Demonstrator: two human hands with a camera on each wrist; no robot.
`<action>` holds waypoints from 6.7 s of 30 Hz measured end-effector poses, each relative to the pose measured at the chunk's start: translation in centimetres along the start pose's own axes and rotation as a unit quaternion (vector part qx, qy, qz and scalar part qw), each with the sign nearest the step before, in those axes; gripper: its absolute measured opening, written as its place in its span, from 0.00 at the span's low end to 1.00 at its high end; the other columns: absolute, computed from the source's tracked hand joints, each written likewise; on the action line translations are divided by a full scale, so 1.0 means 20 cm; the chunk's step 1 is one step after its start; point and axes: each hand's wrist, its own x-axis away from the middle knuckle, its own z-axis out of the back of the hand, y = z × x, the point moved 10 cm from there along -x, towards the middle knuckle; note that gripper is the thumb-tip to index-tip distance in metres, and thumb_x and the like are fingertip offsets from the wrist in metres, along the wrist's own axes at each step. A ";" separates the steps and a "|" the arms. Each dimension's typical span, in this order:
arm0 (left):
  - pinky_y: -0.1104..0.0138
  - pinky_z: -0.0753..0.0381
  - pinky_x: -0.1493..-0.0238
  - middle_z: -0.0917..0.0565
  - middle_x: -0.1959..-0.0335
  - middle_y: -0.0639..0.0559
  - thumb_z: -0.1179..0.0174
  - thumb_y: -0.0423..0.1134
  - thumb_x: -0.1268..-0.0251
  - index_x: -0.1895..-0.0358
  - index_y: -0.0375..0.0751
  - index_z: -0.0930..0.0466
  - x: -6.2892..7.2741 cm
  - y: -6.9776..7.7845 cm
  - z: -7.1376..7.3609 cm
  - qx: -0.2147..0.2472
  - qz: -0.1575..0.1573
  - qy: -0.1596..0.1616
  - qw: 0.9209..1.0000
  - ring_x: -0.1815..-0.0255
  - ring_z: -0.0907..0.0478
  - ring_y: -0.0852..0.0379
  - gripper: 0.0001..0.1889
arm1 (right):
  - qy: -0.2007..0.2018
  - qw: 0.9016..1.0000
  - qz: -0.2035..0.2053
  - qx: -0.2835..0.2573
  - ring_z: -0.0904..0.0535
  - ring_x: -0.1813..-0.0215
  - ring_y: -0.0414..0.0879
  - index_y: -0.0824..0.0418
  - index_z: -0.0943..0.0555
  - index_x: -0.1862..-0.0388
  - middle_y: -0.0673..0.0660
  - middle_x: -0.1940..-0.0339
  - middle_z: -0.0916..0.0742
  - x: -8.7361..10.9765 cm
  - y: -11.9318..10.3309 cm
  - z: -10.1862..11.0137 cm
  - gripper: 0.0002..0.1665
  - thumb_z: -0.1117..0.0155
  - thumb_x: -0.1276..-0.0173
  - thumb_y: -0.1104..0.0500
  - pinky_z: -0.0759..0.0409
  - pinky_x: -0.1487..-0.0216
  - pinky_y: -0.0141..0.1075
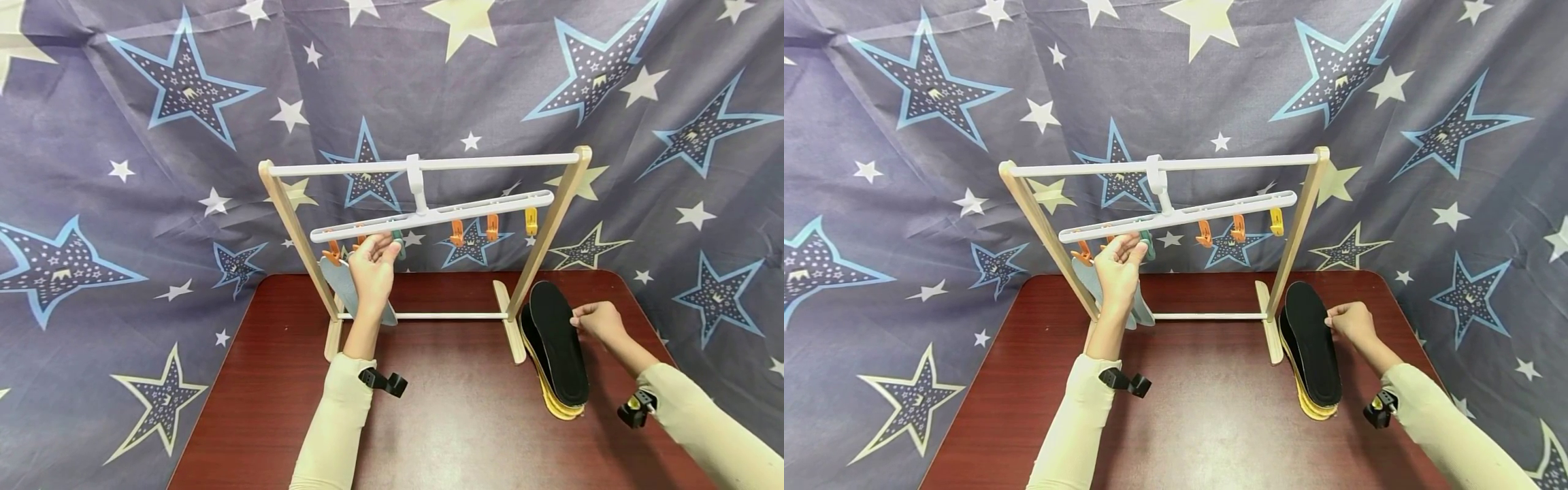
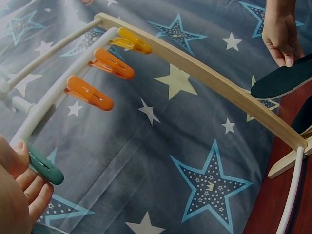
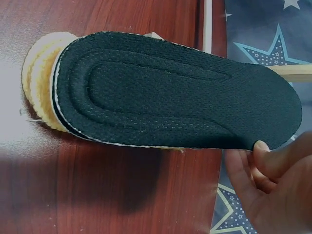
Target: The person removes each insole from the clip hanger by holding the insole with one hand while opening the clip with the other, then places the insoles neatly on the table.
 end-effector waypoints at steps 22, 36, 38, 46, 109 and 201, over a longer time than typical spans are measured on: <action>0.70 0.13 0.51 0.12 0.56 0.28 0.33 0.23 0.39 0.54 0.22 0.16 0.00 0.01 -0.01 -0.001 -0.005 0.002 1.000 0.65 0.15 0.67 0.11 | 0.008 1.000 -0.014 0.007 0.17 0.81 0.39 0.85 0.21 0.56 0.49 0.81 0.16 -0.05 0.07 -0.03 0.15 0.38 0.35 0.70 0.11 0.73 0.41; 0.76 0.14 0.55 0.13 0.56 0.27 0.34 0.22 0.39 0.53 0.21 0.16 0.00 -0.01 -0.01 0.001 -0.004 -0.003 1.000 0.65 0.16 0.69 0.11 | 0.000 1.000 -0.009 0.017 0.18 0.80 0.39 0.86 0.21 0.56 0.49 0.82 0.15 -0.04 0.07 -0.05 0.17 0.41 0.36 0.70 0.10 0.72 0.44; 0.76 0.14 0.56 0.12 0.56 0.28 0.34 0.22 0.39 0.53 0.22 0.16 0.00 -0.01 -0.01 0.000 -0.005 -0.003 1.000 0.65 0.17 0.70 0.11 | 0.001 1.000 -0.010 0.015 0.18 0.80 0.38 0.86 0.20 0.56 0.49 0.82 0.15 -0.04 0.07 -0.05 0.17 0.41 0.35 0.70 0.10 0.72 0.44; 0.76 0.14 0.55 0.12 0.55 0.28 0.34 0.23 0.38 0.53 0.22 0.16 0.00 -0.01 -0.01 0.000 -0.001 -0.005 1.000 0.65 0.16 0.69 0.11 | -0.009 1.000 -0.019 0.007 0.18 0.80 0.39 0.86 0.21 0.54 0.49 0.81 0.15 -0.05 0.08 -0.05 0.16 0.41 0.34 0.71 0.10 0.70 0.44; 0.76 0.14 0.54 0.13 0.55 0.27 0.34 0.23 0.38 0.53 0.22 0.16 0.01 0.01 -0.02 0.001 -0.004 -0.005 1.000 0.65 0.17 0.69 0.11 | -0.024 0.999 -0.015 0.016 0.16 0.80 0.38 0.83 0.18 0.61 0.48 0.81 0.17 -0.03 0.12 -0.12 0.12 0.36 0.36 0.70 0.12 0.74 0.35; 0.64 0.16 0.39 0.17 0.43 0.29 0.36 0.28 0.32 0.41 0.22 0.22 0.02 -0.03 -0.01 0.034 -0.010 -0.035 0.999 0.41 0.17 0.38 0.19 | -0.021 0.999 -0.034 0.013 0.16 0.76 0.40 0.84 0.19 0.54 0.54 0.79 0.12 -0.05 0.12 -0.12 0.18 0.44 0.32 0.67 0.10 0.71 0.39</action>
